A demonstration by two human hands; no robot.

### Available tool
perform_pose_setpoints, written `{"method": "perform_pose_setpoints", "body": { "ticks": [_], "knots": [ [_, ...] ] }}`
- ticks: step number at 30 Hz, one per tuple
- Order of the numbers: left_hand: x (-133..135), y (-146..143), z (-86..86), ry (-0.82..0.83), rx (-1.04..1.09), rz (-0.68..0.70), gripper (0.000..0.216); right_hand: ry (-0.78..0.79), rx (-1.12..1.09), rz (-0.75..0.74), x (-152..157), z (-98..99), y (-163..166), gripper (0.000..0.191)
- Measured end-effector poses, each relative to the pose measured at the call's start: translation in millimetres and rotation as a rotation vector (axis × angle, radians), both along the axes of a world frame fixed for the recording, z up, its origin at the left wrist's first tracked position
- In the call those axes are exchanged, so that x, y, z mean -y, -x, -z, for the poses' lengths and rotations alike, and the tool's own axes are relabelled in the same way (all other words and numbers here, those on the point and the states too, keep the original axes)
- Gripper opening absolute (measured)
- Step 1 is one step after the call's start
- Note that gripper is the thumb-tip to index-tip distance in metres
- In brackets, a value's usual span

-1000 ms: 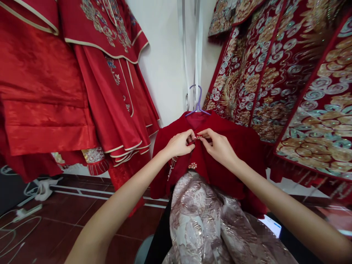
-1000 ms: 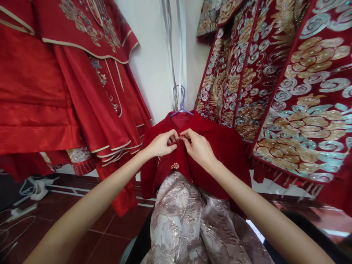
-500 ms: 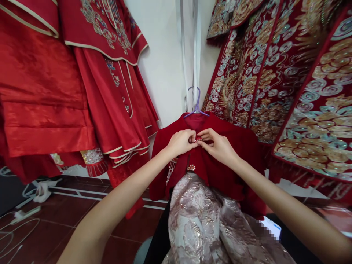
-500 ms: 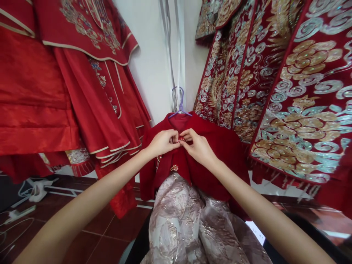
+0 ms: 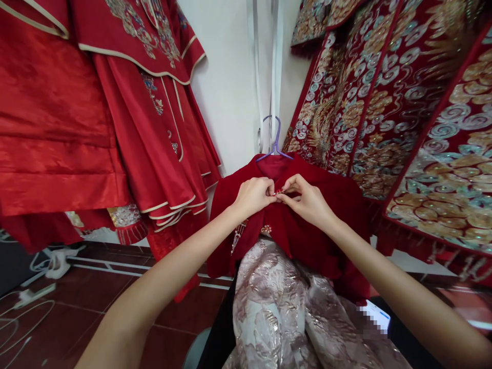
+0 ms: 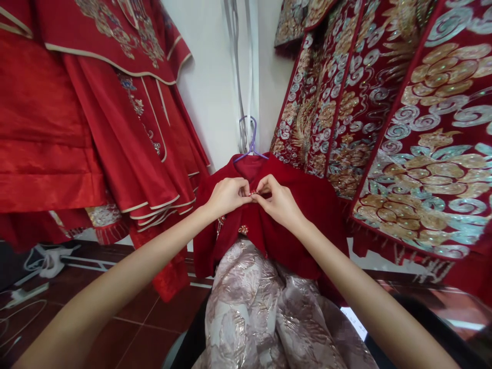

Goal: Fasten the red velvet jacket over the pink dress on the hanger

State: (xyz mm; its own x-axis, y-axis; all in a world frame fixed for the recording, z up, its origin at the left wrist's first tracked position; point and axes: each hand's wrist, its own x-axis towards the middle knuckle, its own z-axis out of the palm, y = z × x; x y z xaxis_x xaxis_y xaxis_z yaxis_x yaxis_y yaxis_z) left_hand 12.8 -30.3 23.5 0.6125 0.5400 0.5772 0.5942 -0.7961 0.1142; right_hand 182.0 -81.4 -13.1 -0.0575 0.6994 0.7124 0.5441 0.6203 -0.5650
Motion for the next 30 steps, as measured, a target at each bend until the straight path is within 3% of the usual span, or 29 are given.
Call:
{"method": "perform_pose_setpoints", "body": {
  "ticks": [15,22,26,30],
  "knots": [
    [1.2,-6.6,-10.6,-0.072,-0.171,0.099,0.007,0.029,0.05,-0.028,-1.5,-7.1,3.9,0.023],
    [22.4,-19.0,-0.2,-0.027,-0.091,-0.11,0.008,0.061,-0.007,0.035,-11.1,13.6,7.0,0.023],
    [32.4,-13.3,18.1,0.248,0.062,-0.236,0.04,0.123,-0.224,-0.046,-2.9,25.9,5.1,0.037],
    [33.4,-2.8,62.3,0.543,0.457,-0.12,0.065,0.171,-0.375,-0.05,15.0,40.2,8.7,0.035]
  ]
}}
